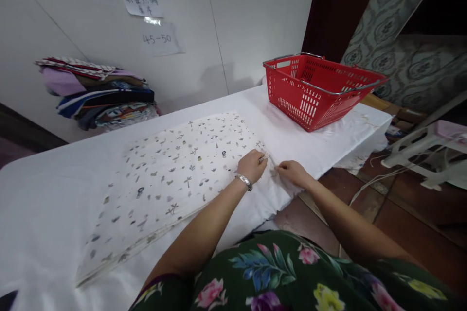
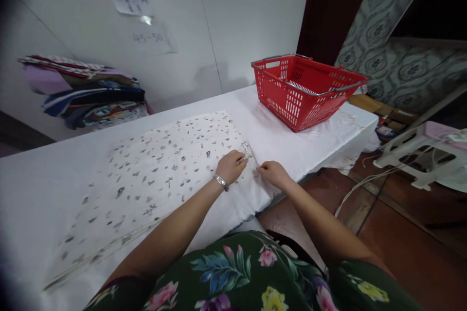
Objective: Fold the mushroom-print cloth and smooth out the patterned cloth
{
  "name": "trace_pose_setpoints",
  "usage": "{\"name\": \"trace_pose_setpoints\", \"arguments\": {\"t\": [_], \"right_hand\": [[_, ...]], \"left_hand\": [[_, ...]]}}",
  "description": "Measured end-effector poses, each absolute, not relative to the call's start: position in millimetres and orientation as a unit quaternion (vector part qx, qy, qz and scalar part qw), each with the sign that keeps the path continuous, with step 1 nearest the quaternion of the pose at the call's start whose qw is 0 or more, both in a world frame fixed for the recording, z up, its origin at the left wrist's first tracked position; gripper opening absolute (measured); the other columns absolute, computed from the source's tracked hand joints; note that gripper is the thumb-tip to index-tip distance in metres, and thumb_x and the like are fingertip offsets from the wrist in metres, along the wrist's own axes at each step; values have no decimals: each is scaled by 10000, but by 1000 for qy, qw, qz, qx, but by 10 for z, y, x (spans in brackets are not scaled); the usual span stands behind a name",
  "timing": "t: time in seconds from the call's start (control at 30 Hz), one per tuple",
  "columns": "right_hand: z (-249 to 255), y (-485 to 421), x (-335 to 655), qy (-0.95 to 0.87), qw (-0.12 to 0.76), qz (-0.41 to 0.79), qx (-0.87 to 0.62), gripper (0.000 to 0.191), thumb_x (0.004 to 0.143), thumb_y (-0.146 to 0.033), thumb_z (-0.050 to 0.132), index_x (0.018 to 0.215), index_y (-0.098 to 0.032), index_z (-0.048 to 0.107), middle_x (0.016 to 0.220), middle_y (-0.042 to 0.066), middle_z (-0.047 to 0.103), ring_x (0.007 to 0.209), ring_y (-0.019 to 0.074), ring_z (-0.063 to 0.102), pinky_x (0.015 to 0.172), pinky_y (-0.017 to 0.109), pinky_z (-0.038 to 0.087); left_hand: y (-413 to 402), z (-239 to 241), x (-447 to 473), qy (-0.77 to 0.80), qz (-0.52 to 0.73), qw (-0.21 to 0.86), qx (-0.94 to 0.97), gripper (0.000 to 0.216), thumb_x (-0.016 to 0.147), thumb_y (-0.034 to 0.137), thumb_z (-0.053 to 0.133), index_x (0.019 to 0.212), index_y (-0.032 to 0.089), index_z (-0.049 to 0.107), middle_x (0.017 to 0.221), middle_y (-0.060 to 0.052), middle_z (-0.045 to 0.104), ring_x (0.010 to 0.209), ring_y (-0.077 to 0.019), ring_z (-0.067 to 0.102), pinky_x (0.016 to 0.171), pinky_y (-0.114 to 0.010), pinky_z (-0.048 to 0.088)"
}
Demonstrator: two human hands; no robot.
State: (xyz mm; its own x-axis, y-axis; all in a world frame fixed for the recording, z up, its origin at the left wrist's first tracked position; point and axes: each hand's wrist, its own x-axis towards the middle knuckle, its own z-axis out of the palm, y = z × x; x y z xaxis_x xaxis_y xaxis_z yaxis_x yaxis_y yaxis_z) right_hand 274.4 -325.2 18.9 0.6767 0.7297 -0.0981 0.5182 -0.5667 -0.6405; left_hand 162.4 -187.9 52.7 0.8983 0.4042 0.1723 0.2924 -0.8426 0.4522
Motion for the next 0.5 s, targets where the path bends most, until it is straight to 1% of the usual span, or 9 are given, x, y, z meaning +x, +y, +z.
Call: {"name": "trace_pose_setpoints", "arguments": {"t": [0.07,0.2,0.3,0.5], "right_hand": [[164,-3240,2705,-378,223,161,-884,209,762,-350,545,690,-186,653,693,48,650,640,145,536,557,236,298],[175,-3203,2621,-374,162,144,-902,196,752,-368,570,756,-191,652,756,69,654,684,165,551,554,241,274],[175,-3179,2616,-378,147,142,-903,168,752,-340,568,757,-189,643,758,66,652,688,162,550,548,240,266],[174,-3166,2640,-381,154,158,-898,148,750,-304,552,733,-178,626,748,59,649,679,159,547,552,241,276]], "left_hand": [[-1863,541,1621,185,137,221,948,159,829,305,497,805,212,623,846,-16,582,795,-137,541,664,-248,380],[-1847,564,1606,177,148,220,948,149,823,300,505,801,214,625,851,-14,583,794,-135,541,660,-247,377],[-1839,584,1594,178,160,209,948,153,827,303,495,807,219,621,855,-11,581,799,-135,539,660,-247,377],[-1843,583,1571,163,157,207,952,139,819,284,506,830,227,632,863,-8,588,833,-139,539,674,-245,382]]}}
